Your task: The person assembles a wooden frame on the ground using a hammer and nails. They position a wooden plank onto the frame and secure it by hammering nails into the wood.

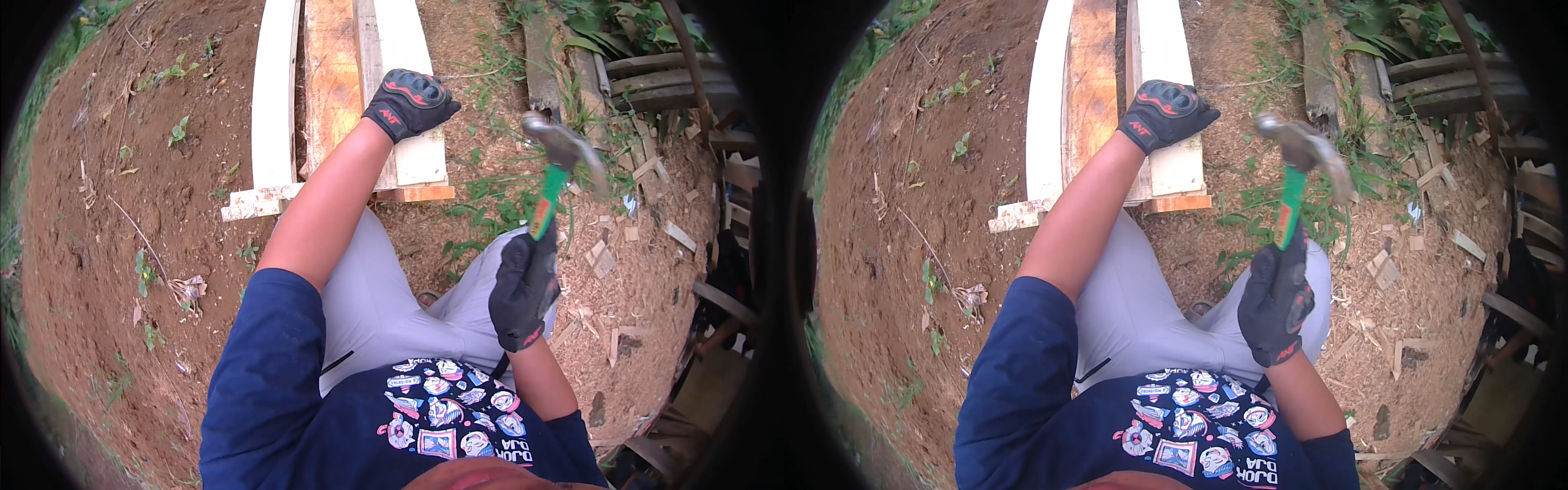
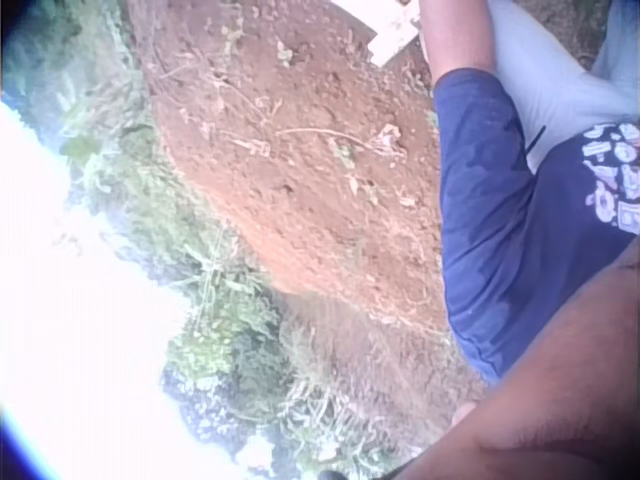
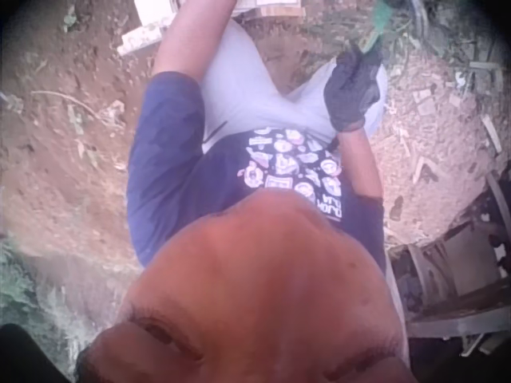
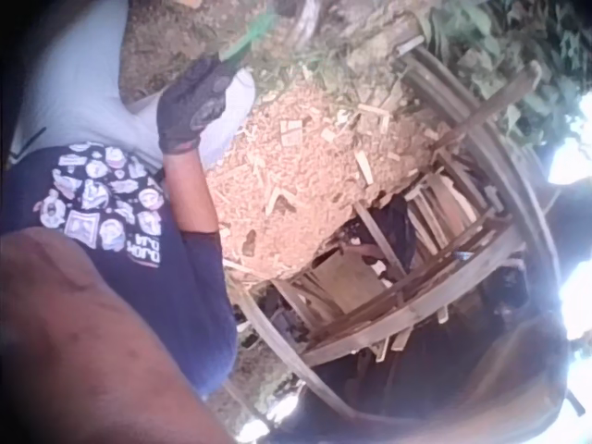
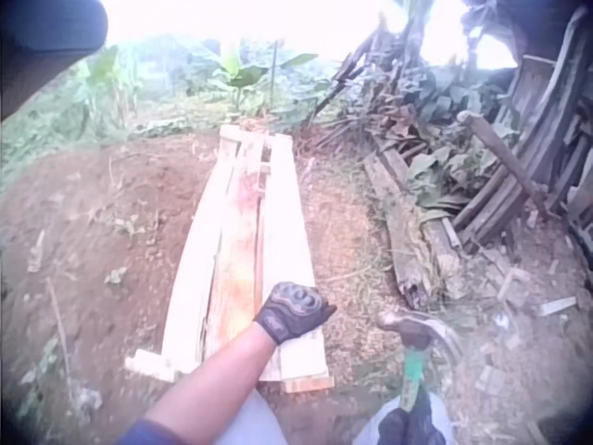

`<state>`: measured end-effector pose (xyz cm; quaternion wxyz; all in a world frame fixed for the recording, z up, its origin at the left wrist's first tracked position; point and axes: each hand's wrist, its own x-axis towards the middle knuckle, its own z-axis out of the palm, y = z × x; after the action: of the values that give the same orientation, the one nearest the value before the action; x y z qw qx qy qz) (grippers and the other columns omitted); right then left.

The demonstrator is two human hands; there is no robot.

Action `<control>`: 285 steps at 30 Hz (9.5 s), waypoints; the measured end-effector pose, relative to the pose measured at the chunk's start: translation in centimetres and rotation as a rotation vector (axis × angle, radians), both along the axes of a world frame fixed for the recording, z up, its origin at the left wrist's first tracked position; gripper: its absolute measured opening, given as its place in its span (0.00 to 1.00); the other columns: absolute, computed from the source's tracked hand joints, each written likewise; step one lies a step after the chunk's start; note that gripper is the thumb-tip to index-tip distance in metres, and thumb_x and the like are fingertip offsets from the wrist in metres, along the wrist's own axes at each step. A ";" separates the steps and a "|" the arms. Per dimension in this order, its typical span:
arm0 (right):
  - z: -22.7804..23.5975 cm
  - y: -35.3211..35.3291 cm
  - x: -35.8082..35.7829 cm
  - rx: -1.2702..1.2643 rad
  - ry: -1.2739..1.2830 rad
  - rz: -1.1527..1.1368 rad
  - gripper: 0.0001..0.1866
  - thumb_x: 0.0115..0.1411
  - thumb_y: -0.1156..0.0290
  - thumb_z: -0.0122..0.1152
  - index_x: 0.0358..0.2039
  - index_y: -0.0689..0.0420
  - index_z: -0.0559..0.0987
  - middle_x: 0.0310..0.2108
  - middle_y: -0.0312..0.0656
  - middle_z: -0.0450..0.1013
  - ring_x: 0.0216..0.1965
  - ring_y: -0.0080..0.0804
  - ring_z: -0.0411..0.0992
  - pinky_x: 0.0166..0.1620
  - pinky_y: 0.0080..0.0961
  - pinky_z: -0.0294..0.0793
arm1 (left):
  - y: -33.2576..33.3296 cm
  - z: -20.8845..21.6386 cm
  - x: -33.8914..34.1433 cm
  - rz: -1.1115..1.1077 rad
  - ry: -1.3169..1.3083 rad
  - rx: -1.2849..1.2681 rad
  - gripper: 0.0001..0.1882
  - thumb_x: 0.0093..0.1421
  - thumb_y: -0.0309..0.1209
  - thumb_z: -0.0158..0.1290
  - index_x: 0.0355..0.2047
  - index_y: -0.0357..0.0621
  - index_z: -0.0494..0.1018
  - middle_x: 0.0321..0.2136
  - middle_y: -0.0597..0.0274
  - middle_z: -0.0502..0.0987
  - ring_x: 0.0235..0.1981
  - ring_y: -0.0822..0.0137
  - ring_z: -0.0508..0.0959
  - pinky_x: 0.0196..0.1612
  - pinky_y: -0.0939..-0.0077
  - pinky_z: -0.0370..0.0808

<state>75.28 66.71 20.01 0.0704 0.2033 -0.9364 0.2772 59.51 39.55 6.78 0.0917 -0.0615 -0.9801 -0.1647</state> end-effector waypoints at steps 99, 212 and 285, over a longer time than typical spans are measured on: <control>62.8 -0.5 9.3 -0.157 -0.670 -0.050 0.19 0.55 0.63 0.78 0.37 0.57 0.76 0.24 0.37 0.79 0.18 0.23 0.74 0.23 0.27 0.72 | 12.9 67.2 30.7 0.047 -0.525 1.813 0.50 0.72 0.72 0.23 0.79 0.46 0.47 0.36 0.66 0.69 0.25 0.76 0.66 0.25 0.78 0.64; 52.5 -17.7 -66.6 -0.687 -0.632 -1.007 0.12 0.63 0.79 0.69 0.44 0.55 0.75 0.26 0.33 0.72 0.15 0.16 0.62 0.17 0.18 0.61 | -8.0 53.3 -57.6 -0.264 -1.626 1.189 0.20 0.72 0.50 0.51 0.29 0.51 0.78 0.15 0.78 0.60 0.15 0.77 0.60 0.20 0.75 0.58; 53.9 -64.4 -125.2 0.159 -0.830 0.860 0.15 0.59 0.74 0.73 0.43 0.57 0.76 0.28 0.36 0.78 0.17 0.22 0.70 0.20 0.22 0.67 | -43.5 64.8 -88.4 0.726 -0.248 0.948 0.23 0.69 0.51 0.54 0.50 0.48 0.84 0.48 0.52 0.85 0.51 0.51 0.83 0.55 0.56 0.77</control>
<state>-49.87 2.32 73.87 -0.4347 0.4434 -0.7373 0.2660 -28.86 -3.95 71.54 0.0445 0.3439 -0.7619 -0.5471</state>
